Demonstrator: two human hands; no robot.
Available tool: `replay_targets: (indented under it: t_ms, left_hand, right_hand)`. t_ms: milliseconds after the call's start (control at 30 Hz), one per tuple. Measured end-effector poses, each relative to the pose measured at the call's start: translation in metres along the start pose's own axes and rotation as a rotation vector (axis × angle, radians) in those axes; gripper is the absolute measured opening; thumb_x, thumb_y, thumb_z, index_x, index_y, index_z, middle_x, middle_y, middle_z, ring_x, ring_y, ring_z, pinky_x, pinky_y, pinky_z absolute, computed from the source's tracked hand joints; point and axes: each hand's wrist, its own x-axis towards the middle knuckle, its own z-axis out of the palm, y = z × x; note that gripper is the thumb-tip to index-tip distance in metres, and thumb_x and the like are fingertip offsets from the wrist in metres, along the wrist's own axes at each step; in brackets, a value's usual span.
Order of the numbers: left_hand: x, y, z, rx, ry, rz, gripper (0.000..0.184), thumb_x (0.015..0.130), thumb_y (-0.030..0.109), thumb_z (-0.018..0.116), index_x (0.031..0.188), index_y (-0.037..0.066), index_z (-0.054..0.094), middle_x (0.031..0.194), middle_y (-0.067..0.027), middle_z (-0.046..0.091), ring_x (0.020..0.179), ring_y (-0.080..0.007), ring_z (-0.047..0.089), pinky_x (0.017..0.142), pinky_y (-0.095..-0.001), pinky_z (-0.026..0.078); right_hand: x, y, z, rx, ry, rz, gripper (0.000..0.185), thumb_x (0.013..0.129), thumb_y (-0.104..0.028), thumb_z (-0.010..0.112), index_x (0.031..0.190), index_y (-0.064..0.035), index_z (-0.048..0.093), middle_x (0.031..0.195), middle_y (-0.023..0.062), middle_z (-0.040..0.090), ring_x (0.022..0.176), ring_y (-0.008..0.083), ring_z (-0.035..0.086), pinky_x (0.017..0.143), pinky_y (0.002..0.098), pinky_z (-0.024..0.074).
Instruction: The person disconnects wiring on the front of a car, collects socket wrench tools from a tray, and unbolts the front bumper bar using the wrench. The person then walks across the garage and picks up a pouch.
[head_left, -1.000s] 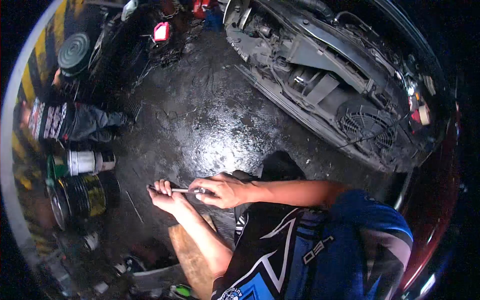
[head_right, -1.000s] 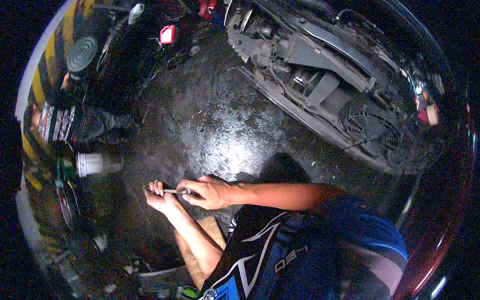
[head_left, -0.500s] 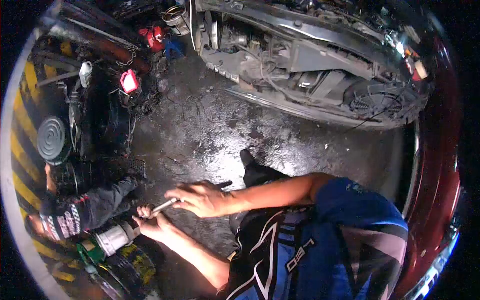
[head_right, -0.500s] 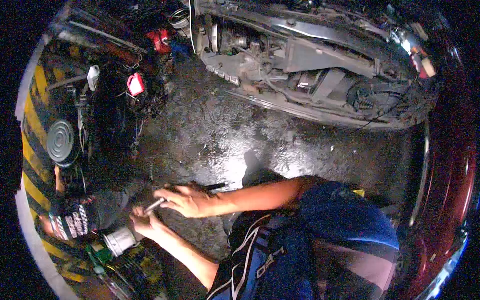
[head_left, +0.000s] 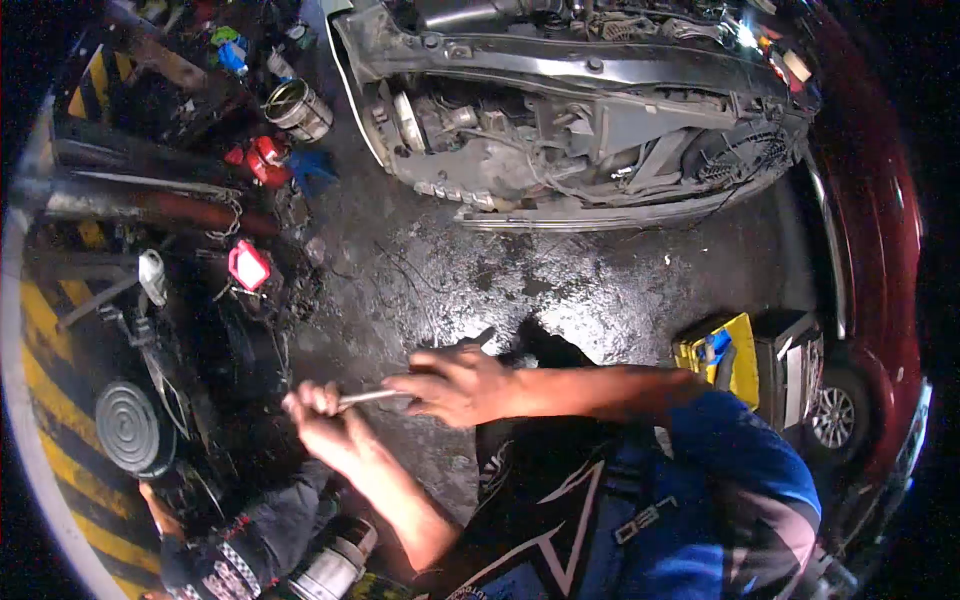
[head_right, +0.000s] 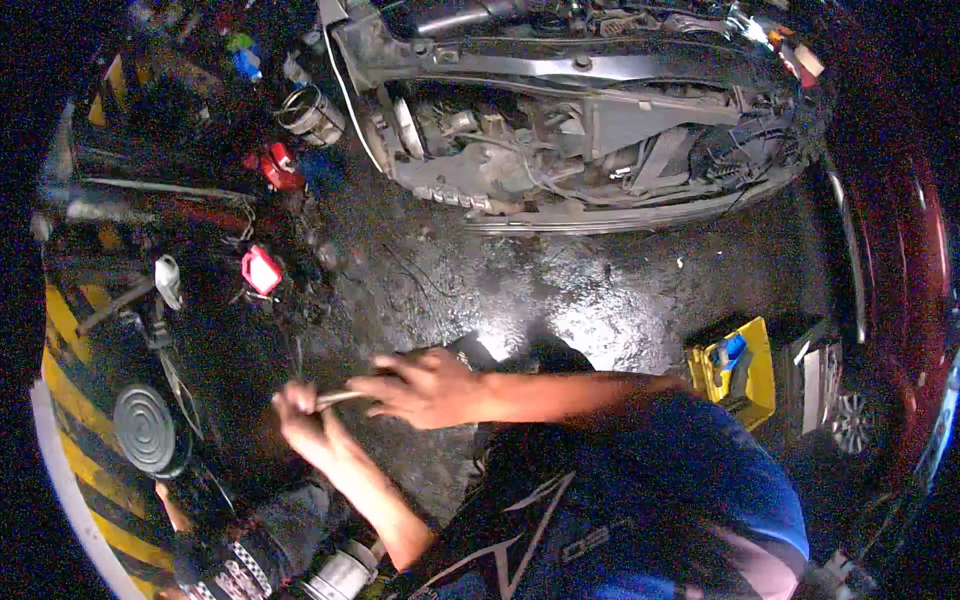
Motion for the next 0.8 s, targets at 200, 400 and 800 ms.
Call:
replay_targets:
  t_ms: [200,400,800]
  left_hand:
    - [0.050,-0.041,0.043,0.102,0.006,-0.361,0.014,0.104,0.021,0.044,0.094,0.012,0.040,0.073,-0.0007,0.043,0.058,-0.0093,0.035,0.046,-0.0225,0.030]
    - [0.044,-0.101,0.072,0.216,-0.067,-0.495,0.009,0.102,0.022,0.048,0.104,0.014,0.044,0.080,-0.0043,0.053,0.070,-0.0185,0.053,0.068,-0.0343,0.048]
    - [0.007,-0.262,0.013,1.408,-1.568,-0.766,0.061,0.102,0.037,0.049,0.150,0.006,0.028,0.146,-0.0216,0.043,0.132,-0.0286,0.046,0.107,-0.0379,0.038]
  right_hand:
    - [0.005,0.001,-0.007,0.039,-0.152,0.195,0.063,0.070,-0.029,0.080,0.129,-0.0196,0.059,0.083,0.0054,0.049,0.061,0.0225,0.056,0.052,0.0344,0.0487]
    - [-0.002,0.007,-0.025,0.190,0.083,0.934,0.040,0.086,-0.020,0.072,0.122,-0.0049,0.062,0.095,0.0162,0.069,0.083,0.0237,0.070,0.070,0.0328,0.0562]
    - [-0.172,0.077,-0.104,0.988,0.998,1.429,0.031,0.092,-0.010,0.063,0.121,0.0013,0.062,0.067,-0.0002,0.048,0.056,0.0060,0.038,0.051,0.0225,0.0318]
